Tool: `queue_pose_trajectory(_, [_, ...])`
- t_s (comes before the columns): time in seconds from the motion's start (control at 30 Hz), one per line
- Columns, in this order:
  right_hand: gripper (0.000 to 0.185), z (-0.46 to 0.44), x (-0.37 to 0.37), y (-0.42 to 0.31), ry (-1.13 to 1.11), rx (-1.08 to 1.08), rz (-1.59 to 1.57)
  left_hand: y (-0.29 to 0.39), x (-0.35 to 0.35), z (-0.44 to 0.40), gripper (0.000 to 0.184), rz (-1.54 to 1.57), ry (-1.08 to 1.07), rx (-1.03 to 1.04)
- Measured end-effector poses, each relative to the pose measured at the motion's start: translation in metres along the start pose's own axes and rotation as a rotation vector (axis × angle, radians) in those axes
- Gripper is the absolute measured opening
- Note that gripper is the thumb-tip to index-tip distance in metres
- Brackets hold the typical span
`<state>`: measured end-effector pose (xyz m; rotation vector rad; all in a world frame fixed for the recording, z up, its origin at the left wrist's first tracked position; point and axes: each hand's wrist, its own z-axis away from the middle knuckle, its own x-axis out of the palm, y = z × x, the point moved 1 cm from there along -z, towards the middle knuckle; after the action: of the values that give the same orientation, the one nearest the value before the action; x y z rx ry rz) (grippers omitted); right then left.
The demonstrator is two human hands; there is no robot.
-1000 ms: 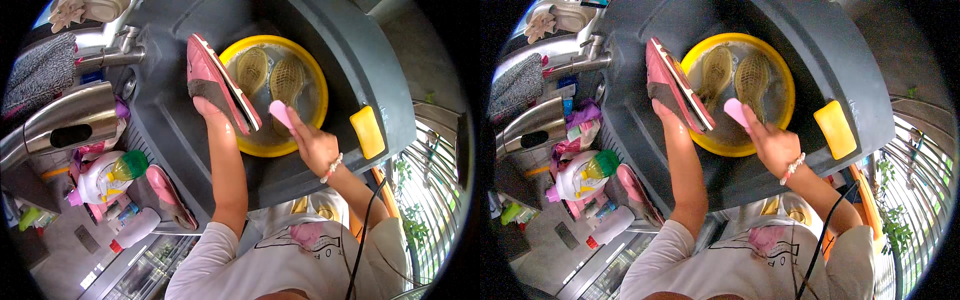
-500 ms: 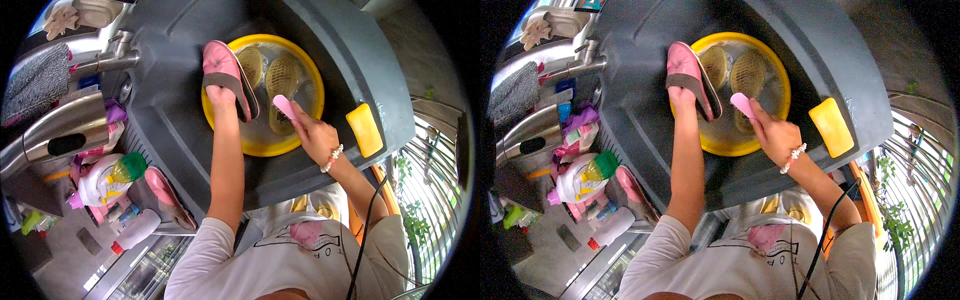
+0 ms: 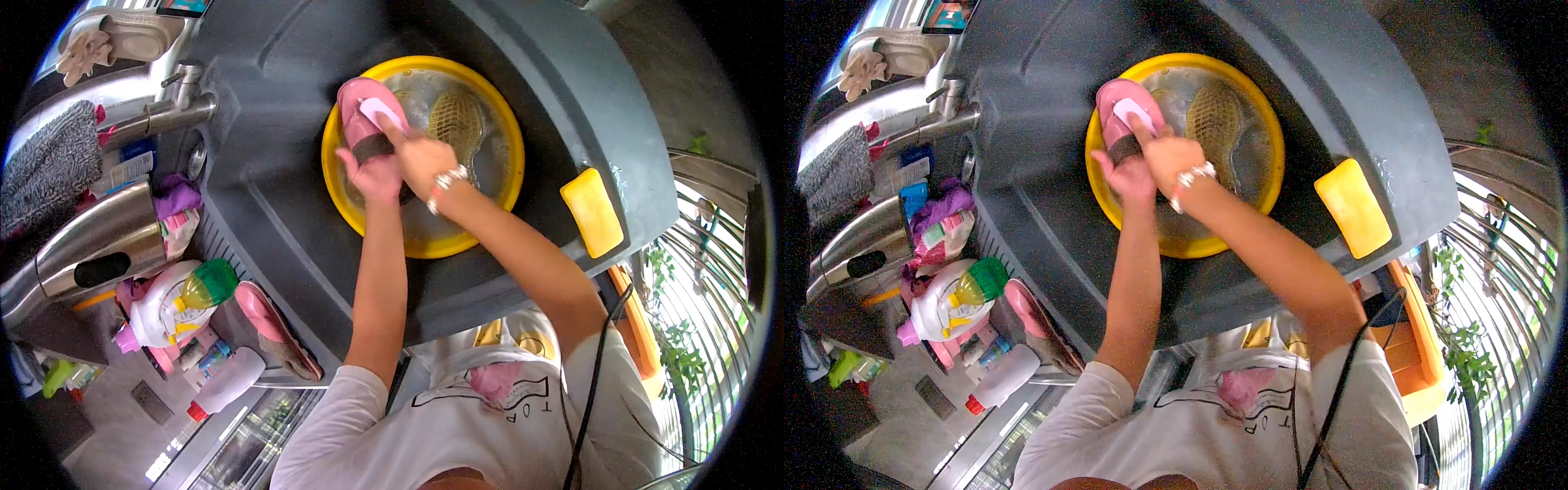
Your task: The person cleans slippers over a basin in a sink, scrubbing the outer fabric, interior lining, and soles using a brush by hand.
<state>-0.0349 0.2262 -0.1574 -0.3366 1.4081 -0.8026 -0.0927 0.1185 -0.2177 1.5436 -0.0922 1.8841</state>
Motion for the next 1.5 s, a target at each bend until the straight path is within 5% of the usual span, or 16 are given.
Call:
queue_pose_trajectory(0.07, [0.054, -0.021, 0.035, 0.003, 0.013, -0.038, 0.04, 0.001, -0.034, -0.025, 0.078, -0.073, 0.215, -0.049])
queue_pose_trajectory(0.1, [0.054, -0.017, 0.043, 0.003, 0.016, -0.039, 0.042, 0.006, -0.051, -0.034, 0.084, 0.135, 0.295, -0.149])
queue_pose_trajectory(0.17, [0.055, 0.006, 0.055, -0.002, -0.161, 0.036, 0.039, 0.023, -0.094, -0.032, 0.083, -0.034, 0.097, -0.302])
queue_pose_trajectory(0.23, [0.055, 0.019, 0.049, -0.005, -0.253, 0.035, 0.031, 0.004, -0.044, -0.021, 0.086, -0.457, 0.537, -0.178])
queue_pose_trajectory(0.33, [0.055, -0.001, 0.051, 0.002, -0.172, -0.022, 0.065, -0.01, -0.022, -0.022, 0.085, -0.307, 0.327, 0.062])
queue_pose_trajectory(0.37, [0.056, -0.023, 0.036, 0.001, -0.205, -0.002, 0.014, -0.012, -0.03, -0.019, 0.08, 0.0, 0.304, -0.052])
queue_pose_trajectory(0.47, [0.056, -0.034, 0.055, 0.009, -0.186, 0.032, -0.058, -0.001, -0.077, -0.044, 0.073, 0.016, 0.354, -0.047])
queue_pose_trajectory(0.6, [0.056, 0.023, 0.048, 0.002, -0.356, 0.043, -0.006, -0.001, -0.045, -0.032, 0.07, -0.279, 0.452, -0.007])
queue_pose_trajectory(0.67, [0.054, 0.032, 0.035, 0.009, -0.42, -0.03, 0.008, -0.011, -0.029, -0.031, 0.071, -0.186, 0.313, 0.1])
queue_pose_trajectory(0.77, [0.049, -0.009, 0.023, 0.007, -0.249, -0.026, 0.074, -0.006, -0.047, -0.027, 0.073, -0.027, 0.104, 0.06])
queue_pose_trajectory(0.87, [0.044, -0.018, 0.039, 0.009, -0.076, -0.033, 0.076, 0.0, -0.048, -0.028, 0.074, 0.067, 0.214, -0.033])
queue_pose_trajectory(0.93, [0.056, 0.011, 0.047, 0.0, -0.256, 0.04, 0.155, -0.002, -0.003, -0.018, 0.072, -0.092, 0.391, 0.001])
queue_pose_trajectory(1.03, [0.058, 0.044, 0.044, 0.001, -0.306, 0.021, 0.119, -0.004, -0.023, -0.015, 0.066, -0.175, 0.096, 0.007])
queue_pose_trajectory(1.2, [0.057, 0.085, -0.01, -0.015, -0.316, 0.041, -0.004, 0.003, -0.051, -0.009, 0.052, -0.162, 0.066, -0.2])
queue_pose_trajectory(1.4, [0.052, 0.191, -0.127, 0.026, 0.432, 0.134, 0.315, 0.015, 0.001, 0.032, 0.041, -0.035, 0.217, -0.27])
queue_pose_trajectory(1.5, [0.054, 0.213, -0.158, 0.052, 0.295, 0.159, 0.499, 0.005, -0.013, 0.042, 0.033, -0.091, 0.351, -0.298])
